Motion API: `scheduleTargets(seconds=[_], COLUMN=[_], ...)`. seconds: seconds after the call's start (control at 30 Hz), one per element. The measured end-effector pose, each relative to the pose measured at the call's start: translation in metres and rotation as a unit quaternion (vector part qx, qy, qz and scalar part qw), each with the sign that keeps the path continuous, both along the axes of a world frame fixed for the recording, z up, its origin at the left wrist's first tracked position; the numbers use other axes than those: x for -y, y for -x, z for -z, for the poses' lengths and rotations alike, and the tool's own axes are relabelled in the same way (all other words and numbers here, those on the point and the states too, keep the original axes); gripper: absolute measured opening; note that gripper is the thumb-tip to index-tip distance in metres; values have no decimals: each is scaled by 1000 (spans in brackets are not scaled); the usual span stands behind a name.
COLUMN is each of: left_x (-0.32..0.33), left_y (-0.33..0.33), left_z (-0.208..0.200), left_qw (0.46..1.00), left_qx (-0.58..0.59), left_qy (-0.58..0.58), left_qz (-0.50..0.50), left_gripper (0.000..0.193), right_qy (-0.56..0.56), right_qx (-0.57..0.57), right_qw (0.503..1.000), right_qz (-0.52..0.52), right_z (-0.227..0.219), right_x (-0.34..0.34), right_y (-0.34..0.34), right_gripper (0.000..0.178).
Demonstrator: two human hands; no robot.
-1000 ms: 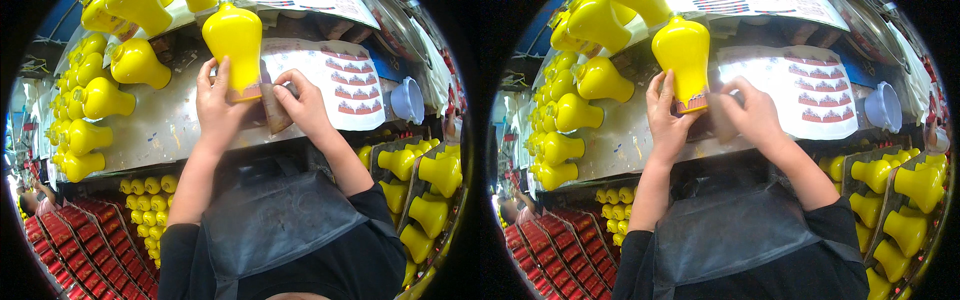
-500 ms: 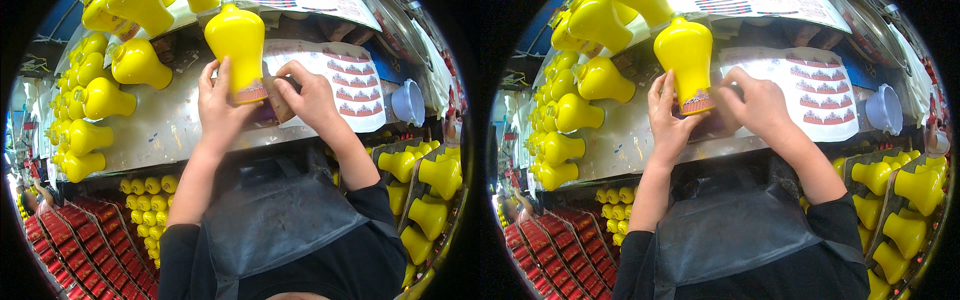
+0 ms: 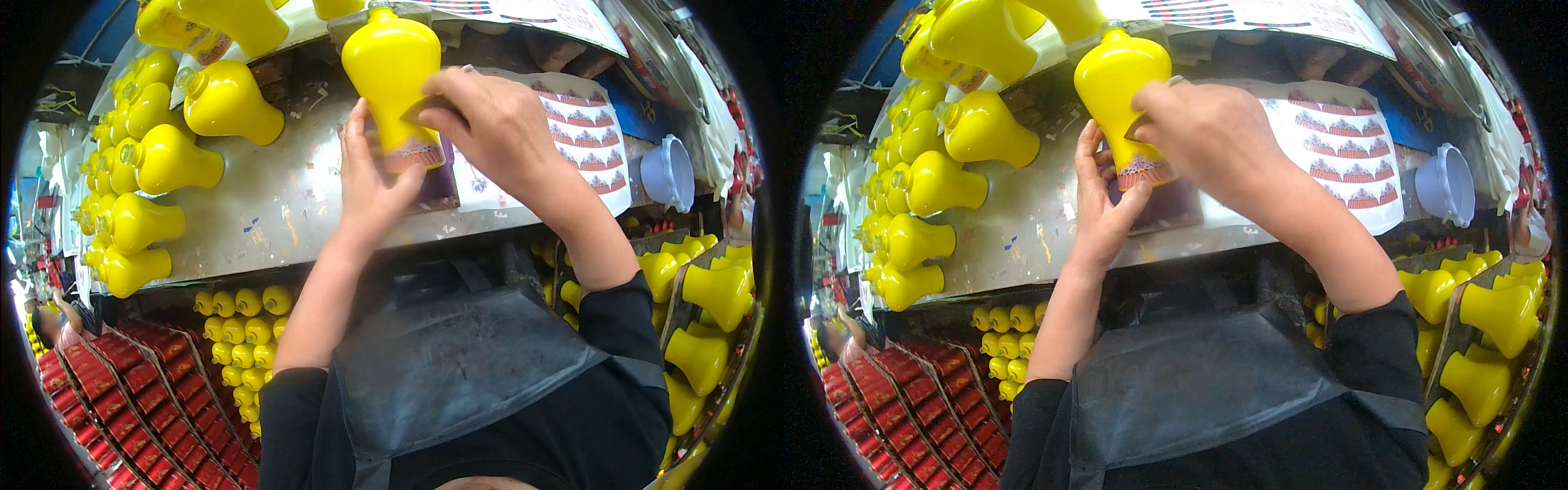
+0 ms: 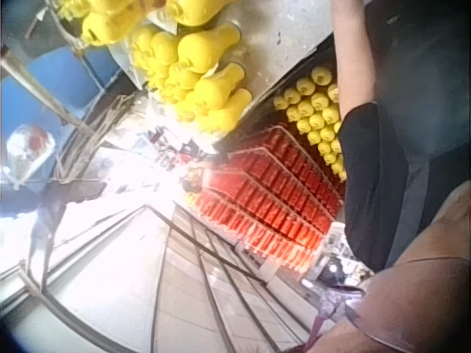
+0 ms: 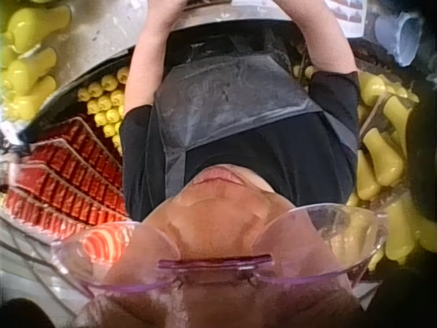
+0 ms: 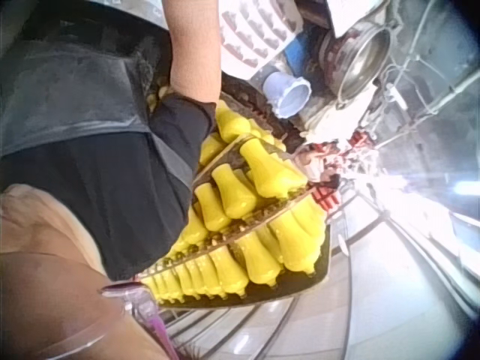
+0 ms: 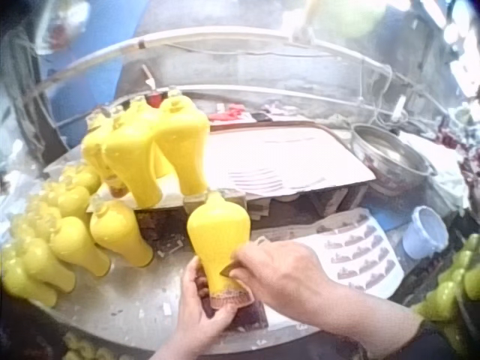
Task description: The person applies a paper label to the neck of a yellow bottle, smooths it, then applies a second label to the body of the bottle and smooths it. The person handles the bottle and labels by hand.
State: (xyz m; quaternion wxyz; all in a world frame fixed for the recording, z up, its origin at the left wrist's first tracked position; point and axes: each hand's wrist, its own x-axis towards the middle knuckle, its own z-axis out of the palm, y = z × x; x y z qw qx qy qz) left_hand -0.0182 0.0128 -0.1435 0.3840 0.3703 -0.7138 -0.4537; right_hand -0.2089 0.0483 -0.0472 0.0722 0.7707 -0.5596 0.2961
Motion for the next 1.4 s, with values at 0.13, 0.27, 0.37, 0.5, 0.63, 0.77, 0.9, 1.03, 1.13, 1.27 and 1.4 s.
scheduleTargets(seconds=[0.13, 0.27, 0.37, 0.5, 0.63, 0.77, 0.9, 1.03, 1.13, 1.27, 1.4], left_x=[-2, -3, -5, -7, -2, -1, -1, -1, -5, -7, -6], left_y=[0, 2, 3, 2, -3, -6, -9, -7, 0, 7, 7], left_z=[-3, -7, -9, -6, 2, 9, 9, 6, 3, -2, -7], left_qw=[996, 999, 980, 987, 985, 992, 988, 976, 972, 985, 975], left_qx=[59, 20, 96, 74, 56, 30, 75, 112, 130, 108, 133], left_qy=[61, 14, 167, 135, 157, 121, 133, 186, 186, 112, 152], left_qz=[-31, -27, -60, -48, -40, -17, -11, -20, -57, -78, -91], left_gripper=[102, 108, 106, 101, 102, 102, 102, 107, 110, 111, 113], right_qy=[-45, 0, -42, -44, -54, -43, -49, -32, 3, -2, 46], right_qx=[-59, -128, -99, -105, -12, -2, 29, 24, 20, -8, -66], right_qw=[985, 986, 977, 992, 990, 998, 996, 999, 999, 999, 994], right_qz=[-157, -105, -182, -46, -133, -51, -63, -19, -38, -44, -76], right_z=[-10, -15, -15, -14, -3, 8, 14, 18, 18, 14, 7], right_x=[1, 13, 11, 9, -5, -8, -11, -13, -14, -8, 4], right_y=[-12, -18, -17, 2, 9, 14, 15, 14, 11, 5, -5], right_gripper=[20, 21, 20, 14, 12, 12, 15, 15, 14, 14, 17])
